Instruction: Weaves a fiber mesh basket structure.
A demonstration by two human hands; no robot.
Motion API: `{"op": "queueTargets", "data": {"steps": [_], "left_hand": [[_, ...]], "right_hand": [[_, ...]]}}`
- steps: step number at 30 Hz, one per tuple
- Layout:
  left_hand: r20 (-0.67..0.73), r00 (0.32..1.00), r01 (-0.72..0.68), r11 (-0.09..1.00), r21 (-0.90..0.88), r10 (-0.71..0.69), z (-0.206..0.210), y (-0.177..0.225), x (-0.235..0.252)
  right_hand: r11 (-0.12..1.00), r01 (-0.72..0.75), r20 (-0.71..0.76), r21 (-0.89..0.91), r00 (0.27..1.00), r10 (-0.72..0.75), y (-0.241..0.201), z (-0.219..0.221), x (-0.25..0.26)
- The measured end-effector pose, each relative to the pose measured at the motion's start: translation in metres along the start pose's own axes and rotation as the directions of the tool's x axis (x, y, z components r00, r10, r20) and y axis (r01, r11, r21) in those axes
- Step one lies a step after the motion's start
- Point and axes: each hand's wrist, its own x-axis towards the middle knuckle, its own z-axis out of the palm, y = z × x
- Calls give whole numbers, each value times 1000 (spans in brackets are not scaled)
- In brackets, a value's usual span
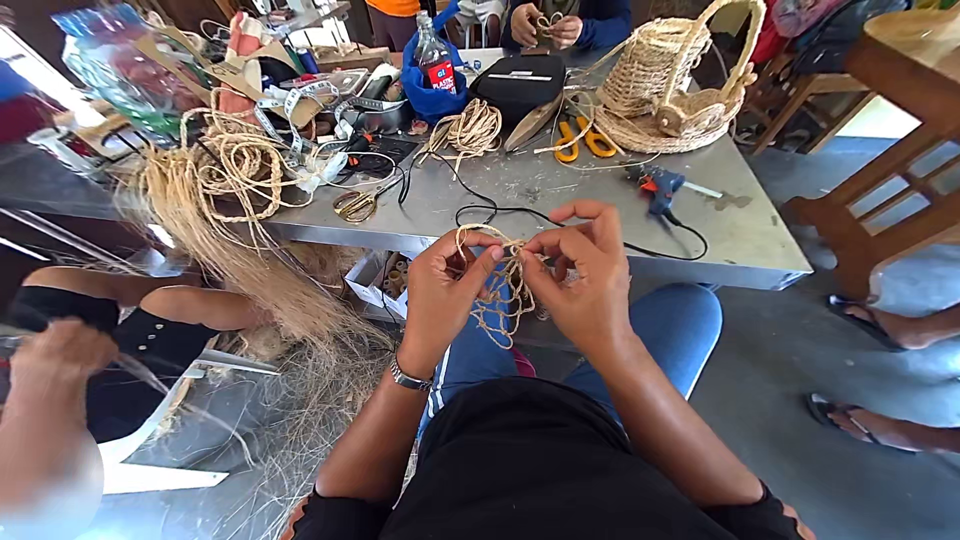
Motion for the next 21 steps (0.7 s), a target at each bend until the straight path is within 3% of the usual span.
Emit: {"op": "queueTargets", "data": {"steps": [5,8,11,16,19,21], "left_hand": [[141,984,145,955,-258,-111,-9,5,3],[213,962,247,884,-398,-173,-23,2,7],[198,963,236,924,-300,-182,-35,-4,8],[-72,997,6,996,-84,-12,-38,-10,2],[-264,948,-173,984,47,179,-30,-8,-4],[-304,913,-270,962,50,272,-21,-5,-10]], "right_hand": [[994,-24,75,107,997,16,0,-1,1],[950,-218,137,224,972,191,3,-8,3],[833,-405,222,376,913,343,4,-14,7],[743,-468,254,479,884,393,8,-12,9],[737,-455,230,500,890,394,12,-11,8],[717,-457,216,526,888,407,14,-10,7]]}}
